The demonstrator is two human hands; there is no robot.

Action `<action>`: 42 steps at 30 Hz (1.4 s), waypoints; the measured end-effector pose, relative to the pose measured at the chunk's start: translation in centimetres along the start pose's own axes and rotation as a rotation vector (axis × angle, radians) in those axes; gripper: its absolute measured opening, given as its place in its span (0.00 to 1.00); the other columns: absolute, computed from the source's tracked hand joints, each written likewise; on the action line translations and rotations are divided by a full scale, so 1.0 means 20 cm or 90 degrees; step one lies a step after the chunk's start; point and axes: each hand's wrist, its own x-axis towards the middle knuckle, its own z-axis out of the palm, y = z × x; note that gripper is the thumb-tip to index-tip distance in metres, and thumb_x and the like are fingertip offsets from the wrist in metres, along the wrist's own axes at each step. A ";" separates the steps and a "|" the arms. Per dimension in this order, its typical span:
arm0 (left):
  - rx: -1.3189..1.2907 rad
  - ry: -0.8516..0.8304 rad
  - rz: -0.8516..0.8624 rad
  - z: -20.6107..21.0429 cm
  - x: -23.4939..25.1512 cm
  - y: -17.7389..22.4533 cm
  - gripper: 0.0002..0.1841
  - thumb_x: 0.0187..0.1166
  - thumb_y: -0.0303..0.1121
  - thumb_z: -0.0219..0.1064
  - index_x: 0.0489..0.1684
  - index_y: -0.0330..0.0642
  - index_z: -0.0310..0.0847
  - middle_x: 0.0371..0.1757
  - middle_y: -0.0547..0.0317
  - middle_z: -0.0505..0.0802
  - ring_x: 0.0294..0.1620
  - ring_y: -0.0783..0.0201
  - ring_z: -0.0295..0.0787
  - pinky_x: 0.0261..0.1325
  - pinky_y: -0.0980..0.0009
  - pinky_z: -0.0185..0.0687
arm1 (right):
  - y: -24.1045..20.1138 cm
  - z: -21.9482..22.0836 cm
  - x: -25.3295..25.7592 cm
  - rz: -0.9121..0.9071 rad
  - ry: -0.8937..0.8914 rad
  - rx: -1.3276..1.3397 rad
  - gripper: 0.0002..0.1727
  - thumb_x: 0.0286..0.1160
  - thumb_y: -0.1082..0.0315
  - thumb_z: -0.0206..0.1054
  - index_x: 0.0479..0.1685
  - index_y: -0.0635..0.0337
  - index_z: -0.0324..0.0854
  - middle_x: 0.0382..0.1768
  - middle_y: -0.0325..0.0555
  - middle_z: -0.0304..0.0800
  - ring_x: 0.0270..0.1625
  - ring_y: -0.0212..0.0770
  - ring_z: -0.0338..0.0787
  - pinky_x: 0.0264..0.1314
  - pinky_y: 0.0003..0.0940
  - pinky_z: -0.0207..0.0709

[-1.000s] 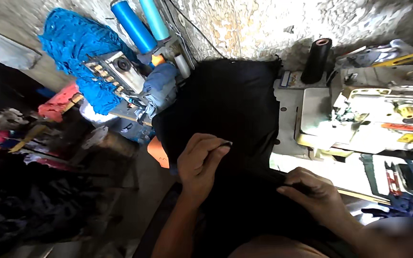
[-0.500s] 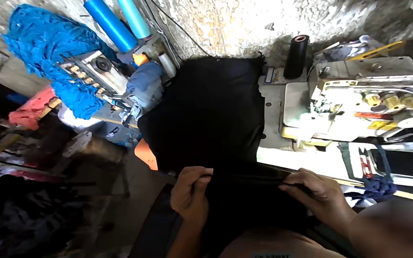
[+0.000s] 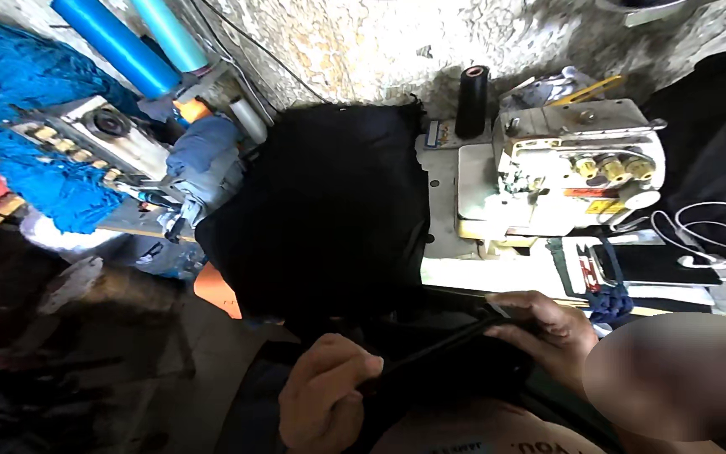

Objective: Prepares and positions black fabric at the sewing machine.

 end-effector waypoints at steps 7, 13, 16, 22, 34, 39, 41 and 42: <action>-0.031 0.020 -0.038 0.02 0.01 -0.01 0.11 0.91 0.43 0.57 0.49 0.53 0.86 0.47 0.80 0.90 0.50 0.87 0.85 0.54 0.89 0.78 | 0.01 -0.05 0.03 0.000 -0.066 -0.038 0.13 0.77 0.56 0.72 0.34 0.55 0.91 0.34 0.35 0.91 0.50 0.23 0.85 0.61 0.17 0.73; -0.037 0.066 -0.094 0.00 -0.01 -0.05 0.11 0.90 0.44 0.59 0.50 0.59 0.89 0.47 0.87 0.92 0.50 0.88 0.87 0.54 0.88 0.80 | 0.03 -0.04 0.04 0.015 -0.184 0.089 0.13 0.82 0.62 0.67 0.42 0.65 0.89 0.36 0.41 0.84 0.44 0.16 0.80 0.50 0.07 0.71; -0.074 0.085 -0.127 0.01 -0.03 -0.08 0.10 0.88 0.43 0.61 0.51 0.61 0.91 0.48 0.87 0.94 0.50 0.88 0.88 0.54 0.88 0.81 | 0.04 -0.02 0.02 -0.001 -0.159 0.043 0.14 0.83 0.62 0.67 0.41 0.65 0.89 0.36 0.43 0.91 0.42 0.17 0.84 0.49 0.08 0.74; -0.080 0.080 -0.145 0.06 -0.06 -0.10 0.10 0.88 0.44 0.61 0.50 0.60 0.90 0.48 0.88 0.93 0.52 0.88 0.87 0.57 0.88 0.80 | 0.05 0.00 -0.02 -0.038 -0.069 -0.098 0.15 0.83 0.59 0.66 0.36 0.64 0.88 0.30 0.46 0.92 0.34 0.22 0.86 0.41 0.11 0.73; -0.096 0.013 -0.087 0.09 -0.10 -0.06 0.11 0.91 0.43 0.57 0.51 0.55 0.86 0.50 0.83 0.90 0.52 0.87 0.85 0.56 0.89 0.79 | 0.09 0.00 -0.10 0.039 0.013 -0.053 0.13 0.80 0.62 0.69 0.37 0.66 0.89 0.32 0.42 0.94 0.38 0.12 0.85 0.47 0.05 0.74; -0.111 0.021 -0.110 0.13 -0.11 -0.06 0.11 0.91 0.43 0.57 0.51 0.56 0.86 0.50 0.84 0.91 0.53 0.87 0.85 0.57 0.88 0.79 | 0.11 0.01 -0.11 0.025 0.044 -0.112 0.14 0.80 0.61 0.69 0.36 0.66 0.88 0.29 0.45 0.94 0.35 0.16 0.87 0.45 0.08 0.74; -0.108 0.040 -0.126 0.14 -0.11 -0.08 0.11 0.91 0.44 0.57 0.51 0.57 0.87 0.49 0.85 0.92 0.53 0.87 0.86 0.58 0.88 0.79 | 0.12 0.02 -0.12 0.008 0.048 -0.151 0.15 0.80 0.60 0.68 0.34 0.65 0.88 0.27 0.46 0.93 0.32 0.20 0.87 0.41 0.11 0.75; -0.103 0.046 -0.134 0.14 -0.11 -0.09 0.11 0.90 0.44 0.58 0.50 0.58 0.87 0.49 0.86 0.92 0.53 0.87 0.86 0.58 0.88 0.79 | 0.12 0.02 -0.12 0.003 0.045 -0.166 0.15 0.81 0.60 0.68 0.34 0.64 0.88 0.26 0.46 0.92 0.31 0.22 0.87 0.40 0.12 0.74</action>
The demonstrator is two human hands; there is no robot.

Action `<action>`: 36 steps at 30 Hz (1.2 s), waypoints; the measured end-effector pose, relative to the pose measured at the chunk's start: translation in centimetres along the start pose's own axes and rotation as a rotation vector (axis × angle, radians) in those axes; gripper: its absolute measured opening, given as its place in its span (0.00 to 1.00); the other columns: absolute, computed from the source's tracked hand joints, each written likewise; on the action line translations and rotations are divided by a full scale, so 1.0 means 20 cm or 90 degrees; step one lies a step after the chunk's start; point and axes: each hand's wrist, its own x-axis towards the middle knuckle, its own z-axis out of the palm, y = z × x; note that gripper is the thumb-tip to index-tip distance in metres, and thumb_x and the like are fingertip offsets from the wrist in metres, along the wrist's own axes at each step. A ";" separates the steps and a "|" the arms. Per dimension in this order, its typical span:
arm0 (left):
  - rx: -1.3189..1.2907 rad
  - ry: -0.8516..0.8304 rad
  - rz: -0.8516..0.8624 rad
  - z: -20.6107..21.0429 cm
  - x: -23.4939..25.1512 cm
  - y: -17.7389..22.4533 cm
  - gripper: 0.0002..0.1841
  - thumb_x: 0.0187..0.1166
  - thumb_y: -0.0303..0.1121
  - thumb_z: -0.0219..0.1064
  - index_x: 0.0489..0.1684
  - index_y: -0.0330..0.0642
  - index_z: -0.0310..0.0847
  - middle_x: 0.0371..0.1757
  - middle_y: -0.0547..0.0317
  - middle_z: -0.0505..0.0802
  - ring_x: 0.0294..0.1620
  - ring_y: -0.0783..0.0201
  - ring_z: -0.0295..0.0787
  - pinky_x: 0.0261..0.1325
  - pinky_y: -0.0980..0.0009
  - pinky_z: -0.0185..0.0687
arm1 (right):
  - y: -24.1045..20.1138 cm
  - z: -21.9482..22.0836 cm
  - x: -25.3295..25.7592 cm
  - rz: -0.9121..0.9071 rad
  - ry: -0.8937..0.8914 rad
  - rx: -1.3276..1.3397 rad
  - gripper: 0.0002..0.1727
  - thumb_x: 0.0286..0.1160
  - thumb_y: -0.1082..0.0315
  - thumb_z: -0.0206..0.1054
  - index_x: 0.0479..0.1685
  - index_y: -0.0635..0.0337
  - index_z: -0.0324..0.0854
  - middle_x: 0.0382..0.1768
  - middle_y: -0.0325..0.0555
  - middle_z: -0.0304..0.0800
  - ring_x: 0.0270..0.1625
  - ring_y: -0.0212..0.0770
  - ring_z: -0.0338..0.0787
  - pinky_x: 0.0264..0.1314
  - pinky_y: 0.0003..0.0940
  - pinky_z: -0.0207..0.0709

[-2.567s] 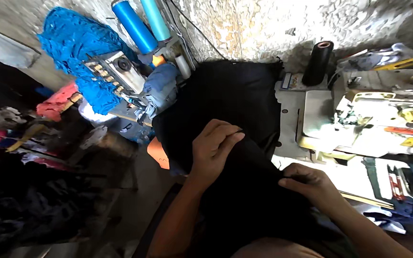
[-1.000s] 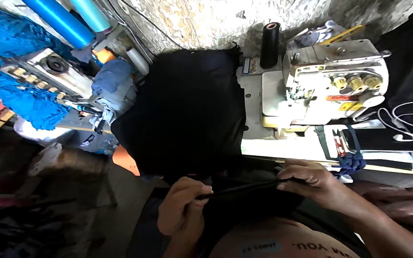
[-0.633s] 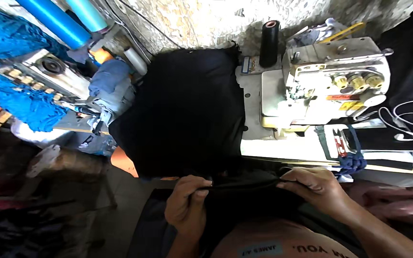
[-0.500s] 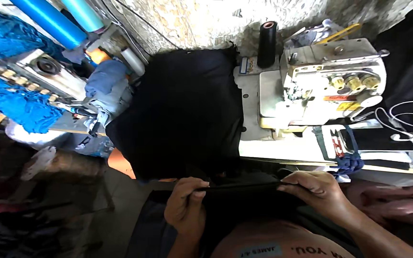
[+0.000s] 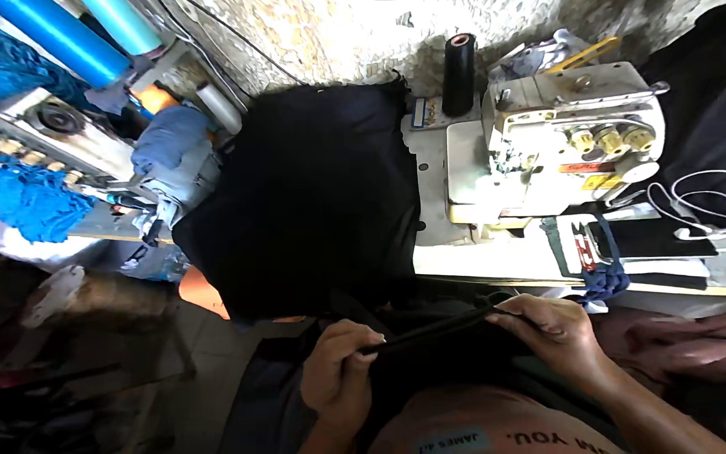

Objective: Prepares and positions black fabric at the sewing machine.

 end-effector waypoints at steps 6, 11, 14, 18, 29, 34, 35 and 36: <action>-0.053 0.006 -0.027 0.02 -0.01 0.00 0.10 0.89 0.43 0.60 0.50 0.57 0.89 0.50 0.84 0.93 0.54 0.86 0.87 0.58 0.87 0.81 | 0.00 0.00 0.00 0.044 0.006 0.029 0.15 0.81 0.60 0.68 0.37 0.65 0.89 0.30 0.44 0.94 0.34 0.16 0.86 0.42 0.09 0.74; -0.060 -0.022 -0.021 0.05 -0.02 0.00 0.10 0.90 0.42 0.59 0.51 0.55 0.87 0.51 0.84 0.92 0.55 0.87 0.86 0.59 0.88 0.79 | 0.00 0.01 0.01 0.132 0.021 0.145 0.11 0.77 0.67 0.70 0.44 0.66 0.92 0.44 0.38 0.97 0.49 0.14 0.90 0.57 0.10 0.81; -0.050 -0.010 -0.042 0.07 -0.03 -0.01 0.11 0.90 0.42 0.58 0.50 0.56 0.88 0.50 0.85 0.92 0.55 0.88 0.85 0.60 0.89 0.78 | -0.01 0.01 0.01 0.165 0.023 0.189 0.09 0.75 0.70 0.70 0.43 0.66 0.92 0.44 0.35 0.96 0.48 0.13 0.89 0.56 0.10 0.81; -0.053 0.029 -0.104 0.09 -0.03 -0.06 0.11 0.88 0.43 0.60 0.49 0.61 0.90 0.50 0.89 0.92 0.54 0.90 0.85 0.60 0.89 0.78 | -0.04 0.00 0.02 0.276 0.005 0.285 0.08 0.74 0.74 0.68 0.44 0.62 0.92 0.42 0.29 0.95 0.44 0.14 0.89 0.51 0.11 0.82; -0.031 0.176 -0.349 0.11 0.07 -0.22 0.11 0.82 0.20 0.58 0.39 0.44 0.87 0.37 0.81 0.93 0.41 0.85 0.89 0.48 0.84 0.85 | 0.01 0.09 0.07 0.201 -0.036 0.282 0.09 0.77 0.71 0.67 0.44 0.67 0.90 0.42 0.34 0.95 0.44 0.12 0.87 0.51 0.09 0.80; -0.030 0.140 -0.263 0.11 0.05 -0.20 0.08 0.84 0.32 0.65 0.41 0.59 0.91 0.42 0.86 0.94 0.45 0.86 0.89 0.51 0.84 0.85 | 0.04 0.05 0.13 0.337 -0.148 0.324 0.12 0.80 0.68 0.66 0.54 0.61 0.90 0.48 0.31 0.95 0.48 0.14 0.89 0.55 0.12 0.81; -0.022 0.123 -0.243 0.11 0.05 -0.20 0.07 0.84 0.36 0.66 0.42 0.61 0.91 0.43 0.87 0.93 0.46 0.87 0.88 0.52 0.85 0.85 | 0.05 0.05 0.14 0.340 -0.158 0.348 0.12 0.80 0.69 0.66 0.56 0.61 0.89 0.50 0.31 0.95 0.49 0.15 0.89 0.55 0.13 0.82; -0.016 0.108 -0.228 0.10 0.05 -0.19 0.07 0.84 0.39 0.66 0.43 0.64 0.91 0.44 0.89 0.93 0.46 0.88 0.88 0.52 0.86 0.84 | 0.06 0.05 0.14 0.333 -0.170 0.375 0.13 0.79 0.71 0.66 0.58 0.63 0.88 0.52 0.32 0.94 0.50 0.16 0.89 0.56 0.13 0.82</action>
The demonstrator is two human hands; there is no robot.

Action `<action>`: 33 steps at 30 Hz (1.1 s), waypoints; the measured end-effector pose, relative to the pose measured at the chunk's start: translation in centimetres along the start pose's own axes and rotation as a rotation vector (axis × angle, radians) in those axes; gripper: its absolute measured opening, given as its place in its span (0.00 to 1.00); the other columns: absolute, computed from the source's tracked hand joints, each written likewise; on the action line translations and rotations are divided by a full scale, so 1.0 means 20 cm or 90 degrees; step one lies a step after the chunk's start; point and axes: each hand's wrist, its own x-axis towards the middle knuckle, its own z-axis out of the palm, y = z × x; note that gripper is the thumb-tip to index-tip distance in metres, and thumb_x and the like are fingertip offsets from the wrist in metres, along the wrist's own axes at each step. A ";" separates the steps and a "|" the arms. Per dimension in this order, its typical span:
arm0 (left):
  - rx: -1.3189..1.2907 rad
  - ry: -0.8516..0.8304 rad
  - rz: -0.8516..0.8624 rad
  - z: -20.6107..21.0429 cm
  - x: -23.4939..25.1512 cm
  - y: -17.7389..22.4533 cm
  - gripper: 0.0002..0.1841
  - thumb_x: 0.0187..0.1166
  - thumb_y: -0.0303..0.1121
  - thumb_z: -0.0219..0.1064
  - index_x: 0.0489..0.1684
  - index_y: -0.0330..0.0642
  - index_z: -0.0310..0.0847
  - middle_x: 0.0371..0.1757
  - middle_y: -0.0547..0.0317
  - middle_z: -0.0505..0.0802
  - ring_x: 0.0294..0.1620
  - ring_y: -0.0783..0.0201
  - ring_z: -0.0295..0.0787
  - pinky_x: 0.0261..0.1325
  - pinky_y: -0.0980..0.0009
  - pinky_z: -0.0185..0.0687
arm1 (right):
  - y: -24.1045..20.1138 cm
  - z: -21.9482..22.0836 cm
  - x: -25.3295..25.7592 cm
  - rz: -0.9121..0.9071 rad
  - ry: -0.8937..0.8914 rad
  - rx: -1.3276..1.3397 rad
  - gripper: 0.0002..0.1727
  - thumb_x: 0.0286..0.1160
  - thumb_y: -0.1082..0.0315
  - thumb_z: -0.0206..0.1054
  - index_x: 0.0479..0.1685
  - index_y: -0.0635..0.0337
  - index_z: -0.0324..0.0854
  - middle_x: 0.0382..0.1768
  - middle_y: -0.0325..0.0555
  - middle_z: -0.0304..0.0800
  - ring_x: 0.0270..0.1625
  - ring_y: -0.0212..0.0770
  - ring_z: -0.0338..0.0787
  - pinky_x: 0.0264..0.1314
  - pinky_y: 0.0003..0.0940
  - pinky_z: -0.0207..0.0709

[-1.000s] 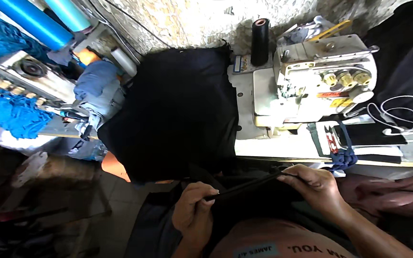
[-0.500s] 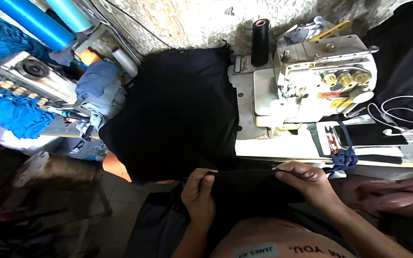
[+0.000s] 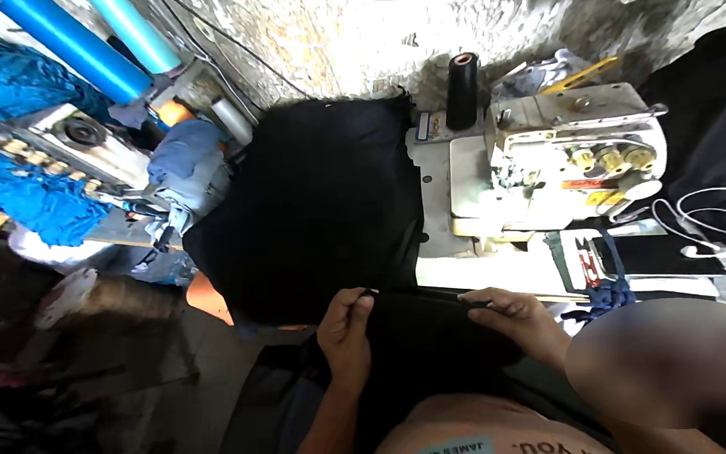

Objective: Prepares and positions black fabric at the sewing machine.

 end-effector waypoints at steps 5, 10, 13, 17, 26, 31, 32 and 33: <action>0.011 -0.029 0.006 -0.02 0.00 -0.01 0.07 0.85 0.39 0.65 0.46 0.66 0.91 0.47 0.89 0.92 0.47 0.88 0.87 0.51 0.86 0.84 | 0.02 -0.02 -0.02 0.012 -0.061 0.003 0.08 0.79 0.70 0.66 0.50 0.58 0.88 0.38 0.23 0.92 0.38 0.11 0.85 0.44 0.10 0.79; -0.002 -0.015 -0.015 -0.03 0.00 -0.01 0.07 0.85 0.41 0.65 0.48 0.64 0.91 0.47 0.88 0.93 0.45 0.87 0.88 0.49 0.86 0.84 | 0.02 0.01 -0.04 0.018 -0.056 0.003 0.05 0.78 0.69 0.66 0.46 0.55 0.86 0.30 0.19 0.88 0.33 0.10 0.82 0.39 0.08 0.76; -0.007 -0.001 -0.024 -0.04 0.00 -0.01 0.07 0.85 0.41 0.65 0.47 0.65 0.91 0.45 0.87 0.93 0.44 0.87 0.88 0.47 0.86 0.84 | 0.01 0.03 -0.03 0.027 -0.023 0.037 0.04 0.77 0.71 0.67 0.45 0.55 0.86 0.31 0.20 0.89 0.34 0.12 0.84 0.41 0.10 0.77; -0.007 0.027 -0.056 -0.04 -0.01 0.00 0.07 0.85 0.38 0.65 0.45 0.64 0.91 0.44 0.87 0.93 0.43 0.86 0.88 0.47 0.85 0.85 | 0.03 0.06 -0.03 -0.046 0.003 -0.005 0.04 0.77 0.71 0.66 0.42 0.58 0.85 0.32 0.21 0.88 0.34 0.10 0.82 0.39 0.08 0.76; 0.003 0.065 -0.153 -0.07 -0.03 -0.07 0.10 0.87 0.28 0.59 0.45 0.53 0.87 0.40 0.81 0.93 0.39 0.84 0.89 0.44 0.83 0.86 | 0.03 0.11 -0.03 -0.058 -0.022 -0.036 0.04 0.76 0.70 0.68 0.42 0.60 0.85 0.31 0.24 0.89 0.33 0.09 0.82 0.39 0.07 0.75; 0.006 0.075 -0.069 -0.11 -0.04 -0.03 0.09 0.86 0.32 0.63 0.46 0.59 0.89 0.43 0.84 0.93 0.43 0.84 0.89 0.47 0.83 0.86 | 0.02 0.13 -0.03 -0.096 0.006 -0.153 0.12 0.81 0.64 0.65 0.49 0.62 0.88 0.35 0.31 0.92 0.36 0.08 0.82 0.42 0.07 0.74; 0.007 0.075 -0.051 -0.12 -0.04 -0.02 0.09 0.86 0.33 0.63 0.46 0.60 0.90 0.44 0.85 0.93 0.43 0.85 0.88 0.48 0.84 0.85 | 0.02 0.13 -0.03 -0.098 0.018 -0.173 0.12 0.81 0.62 0.66 0.50 0.61 0.89 0.37 0.31 0.94 0.38 0.09 0.84 0.44 0.08 0.77; 0.008 0.071 -0.030 -0.13 -0.04 -0.01 0.08 0.86 0.36 0.64 0.46 0.62 0.90 0.45 0.86 0.93 0.45 0.86 0.88 0.49 0.84 0.85 | 0.02 0.12 -0.02 -0.100 0.024 -0.176 0.12 0.81 0.62 0.67 0.49 0.60 0.89 0.39 0.31 0.94 0.41 0.10 0.86 0.47 0.09 0.78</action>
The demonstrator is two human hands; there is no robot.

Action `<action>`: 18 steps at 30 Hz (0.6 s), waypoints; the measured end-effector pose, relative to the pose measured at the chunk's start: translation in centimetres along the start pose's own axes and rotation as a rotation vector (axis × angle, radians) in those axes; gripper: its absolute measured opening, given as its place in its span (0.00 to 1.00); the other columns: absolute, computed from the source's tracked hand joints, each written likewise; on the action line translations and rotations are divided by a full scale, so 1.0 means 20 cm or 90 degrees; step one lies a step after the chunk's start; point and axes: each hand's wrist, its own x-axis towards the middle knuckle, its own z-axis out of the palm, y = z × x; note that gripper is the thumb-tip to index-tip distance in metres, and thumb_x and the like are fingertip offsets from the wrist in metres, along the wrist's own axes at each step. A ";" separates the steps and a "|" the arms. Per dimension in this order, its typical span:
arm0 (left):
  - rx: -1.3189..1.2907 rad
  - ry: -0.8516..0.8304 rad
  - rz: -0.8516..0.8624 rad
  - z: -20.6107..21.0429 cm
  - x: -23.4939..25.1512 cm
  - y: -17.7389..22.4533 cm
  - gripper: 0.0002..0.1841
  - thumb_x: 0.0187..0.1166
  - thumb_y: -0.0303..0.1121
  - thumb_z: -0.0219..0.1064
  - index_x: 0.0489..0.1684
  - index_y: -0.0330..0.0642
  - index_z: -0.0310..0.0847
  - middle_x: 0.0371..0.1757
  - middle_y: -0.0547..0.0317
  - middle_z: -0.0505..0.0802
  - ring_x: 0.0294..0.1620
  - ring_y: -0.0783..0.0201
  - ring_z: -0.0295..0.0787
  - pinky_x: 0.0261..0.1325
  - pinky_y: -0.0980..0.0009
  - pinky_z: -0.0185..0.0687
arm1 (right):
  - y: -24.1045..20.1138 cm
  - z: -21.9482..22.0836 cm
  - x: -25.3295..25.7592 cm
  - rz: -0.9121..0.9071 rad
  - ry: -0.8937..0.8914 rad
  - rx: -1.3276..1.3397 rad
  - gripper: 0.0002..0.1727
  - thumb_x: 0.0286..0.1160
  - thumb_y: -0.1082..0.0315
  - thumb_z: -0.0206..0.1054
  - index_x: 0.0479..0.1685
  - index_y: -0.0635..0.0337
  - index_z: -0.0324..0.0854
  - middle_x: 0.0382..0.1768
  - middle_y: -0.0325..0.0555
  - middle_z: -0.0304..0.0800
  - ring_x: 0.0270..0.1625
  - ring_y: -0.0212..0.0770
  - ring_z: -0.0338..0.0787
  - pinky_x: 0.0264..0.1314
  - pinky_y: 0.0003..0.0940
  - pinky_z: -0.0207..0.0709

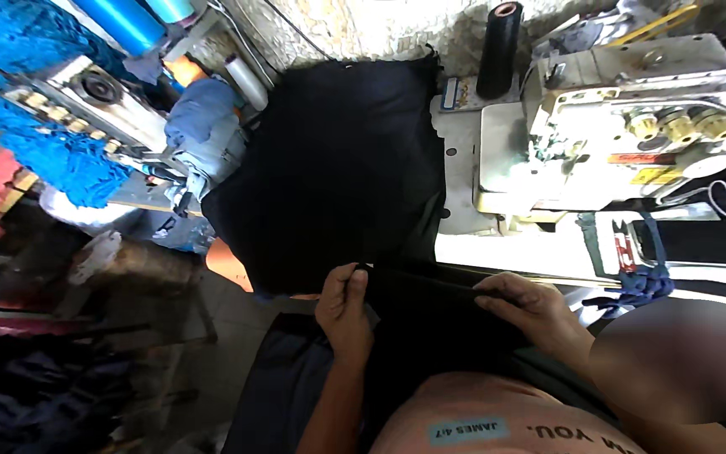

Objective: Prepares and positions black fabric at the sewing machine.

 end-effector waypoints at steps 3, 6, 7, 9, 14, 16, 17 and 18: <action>0.022 -0.022 0.076 -0.03 0.01 0.05 0.08 0.86 0.40 0.64 0.49 0.67 0.91 0.48 0.89 0.93 0.49 0.87 0.87 0.52 0.86 0.84 | -0.03 -0.01 0.01 -0.020 -0.001 0.061 0.10 0.78 0.68 0.68 0.47 0.63 0.90 0.41 0.31 0.95 0.44 0.10 0.87 0.51 0.08 0.80; 0.023 -0.033 0.137 -0.04 0.07 0.13 0.09 0.86 0.42 0.64 0.50 0.67 0.91 0.49 0.89 0.93 0.50 0.87 0.88 0.54 0.86 0.84 | -0.08 -0.01 0.02 -0.043 -0.007 0.138 0.09 0.76 0.71 0.69 0.48 0.63 0.90 0.44 0.29 0.94 0.45 0.12 0.88 0.51 0.10 0.81; 0.029 -0.041 0.156 -0.04 0.09 0.15 0.09 0.86 0.42 0.64 0.50 0.66 0.91 0.49 0.89 0.93 0.50 0.87 0.88 0.54 0.86 0.84 | -0.10 -0.01 0.03 -0.046 -0.016 0.157 0.10 0.76 0.71 0.69 0.50 0.63 0.90 0.46 0.29 0.94 0.47 0.13 0.88 0.54 0.11 0.82; 0.045 -0.051 0.180 -0.04 0.14 0.20 0.08 0.86 0.41 0.64 0.49 0.65 0.90 0.49 0.89 0.93 0.49 0.87 0.88 0.54 0.86 0.84 | -0.13 -0.01 0.04 -0.047 -0.029 0.196 0.09 0.76 0.72 0.69 0.49 0.61 0.91 0.46 0.28 0.95 0.48 0.15 0.89 0.55 0.13 0.83; 0.020 -0.082 0.203 0.00 0.20 0.29 0.08 0.86 0.40 0.63 0.50 0.62 0.90 0.48 0.87 0.93 0.49 0.87 0.88 0.54 0.85 0.84 | -0.19 -0.03 0.02 -0.064 -0.001 0.239 0.06 0.72 0.73 0.70 0.42 0.54 0.92 0.40 0.22 0.93 0.43 0.14 0.88 0.49 0.12 0.82; 0.010 -0.092 0.206 0.02 0.19 0.29 0.08 0.86 0.40 0.64 0.50 0.63 0.90 0.49 0.88 0.93 0.50 0.87 0.88 0.55 0.86 0.84 | -0.18 -0.03 0.01 -0.066 0.018 0.229 0.06 0.73 0.73 0.70 0.42 0.55 0.90 0.37 0.22 0.92 0.40 0.14 0.86 0.45 0.11 0.81; 0.003 -0.093 0.209 0.03 0.19 0.29 0.08 0.86 0.40 0.64 0.50 0.63 0.91 0.49 0.87 0.93 0.50 0.86 0.88 0.55 0.85 0.84 | -0.18 -0.04 0.01 -0.067 0.025 0.225 0.05 0.73 0.73 0.69 0.41 0.55 0.89 0.35 0.21 0.91 0.38 0.13 0.85 0.43 0.11 0.80; 0.000 -0.093 0.214 0.04 0.18 0.28 0.08 0.86 0.40 0.64 0.50 0.63 0.91 0.49 0.87 0.93 0.50 0.86 0.88 0.55 0.85 0.84 | -0.17 -0.04 0.00 -0.066 0.029 0.220 0.05 0.73 0.73 0.68 0.41 0.55 0.88 0.34 0.21 0.90 0.36 0.12 0.84 0.41 0.10 0.78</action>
